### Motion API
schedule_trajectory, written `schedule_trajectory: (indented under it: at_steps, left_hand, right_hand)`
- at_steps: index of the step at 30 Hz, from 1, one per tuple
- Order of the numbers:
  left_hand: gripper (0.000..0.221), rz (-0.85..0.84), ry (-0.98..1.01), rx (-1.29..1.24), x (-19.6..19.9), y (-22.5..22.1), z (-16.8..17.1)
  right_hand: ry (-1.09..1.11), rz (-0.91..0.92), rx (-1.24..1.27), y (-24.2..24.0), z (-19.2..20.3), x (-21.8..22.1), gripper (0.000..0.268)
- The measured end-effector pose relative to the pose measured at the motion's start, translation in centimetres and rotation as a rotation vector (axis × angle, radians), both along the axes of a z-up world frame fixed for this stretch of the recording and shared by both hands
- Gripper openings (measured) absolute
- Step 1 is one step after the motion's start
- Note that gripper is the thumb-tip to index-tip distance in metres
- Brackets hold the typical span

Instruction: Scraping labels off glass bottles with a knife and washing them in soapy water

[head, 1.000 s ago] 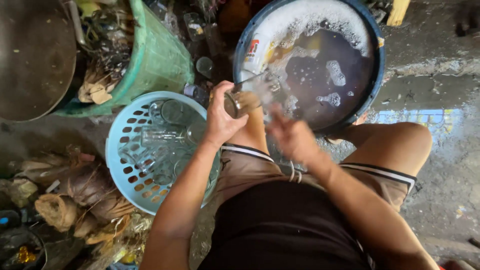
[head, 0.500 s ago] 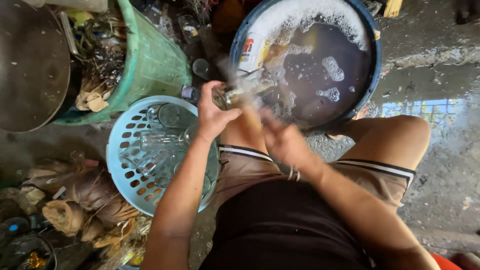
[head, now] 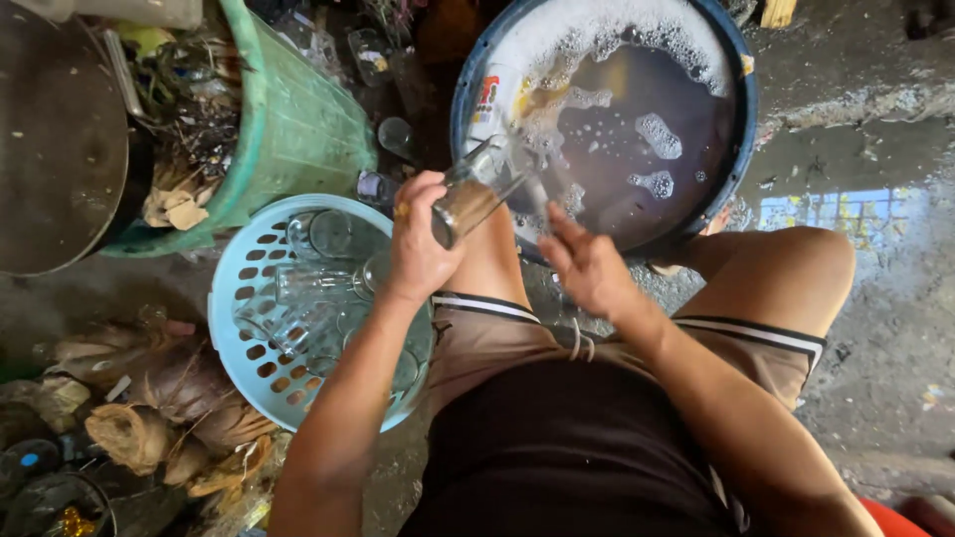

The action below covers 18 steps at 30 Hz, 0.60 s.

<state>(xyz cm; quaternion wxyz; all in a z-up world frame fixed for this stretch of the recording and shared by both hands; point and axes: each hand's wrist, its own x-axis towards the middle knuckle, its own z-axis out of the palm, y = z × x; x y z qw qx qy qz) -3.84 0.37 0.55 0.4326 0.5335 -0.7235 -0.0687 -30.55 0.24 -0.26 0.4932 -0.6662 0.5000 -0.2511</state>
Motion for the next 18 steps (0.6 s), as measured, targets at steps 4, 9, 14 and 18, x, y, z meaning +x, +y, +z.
schedule_trajectory:
  at_steps: [4,9,14,18]
  left_hand:
    - [0.068,0.017,-0.083,-0.010,0.0,0.2,1.1]
    - [0.066,-0.041,-0.141,0.027,-0.3,-0.4,2.2]
    - [0.063,-0.148,-0.318,-0.032,-0.8,-1.2,1.2]
    - [0.056,-0.249,-0.416,0.027,-1.1,-3.6,1.1]
  right_hand:
    - [-0.114,0.172,-0.052,1.2,3.6,0.7,0.051]
    - [-0.149,0.142,-0.258,-0.1,7.2,1.8,0.031]
    - [-0.321,0.115,-0.154,-2.4,4.9,0.3,0.022]
    - [-0.329,0.125,0.047,-2.7,7.3,0.3,0.037]
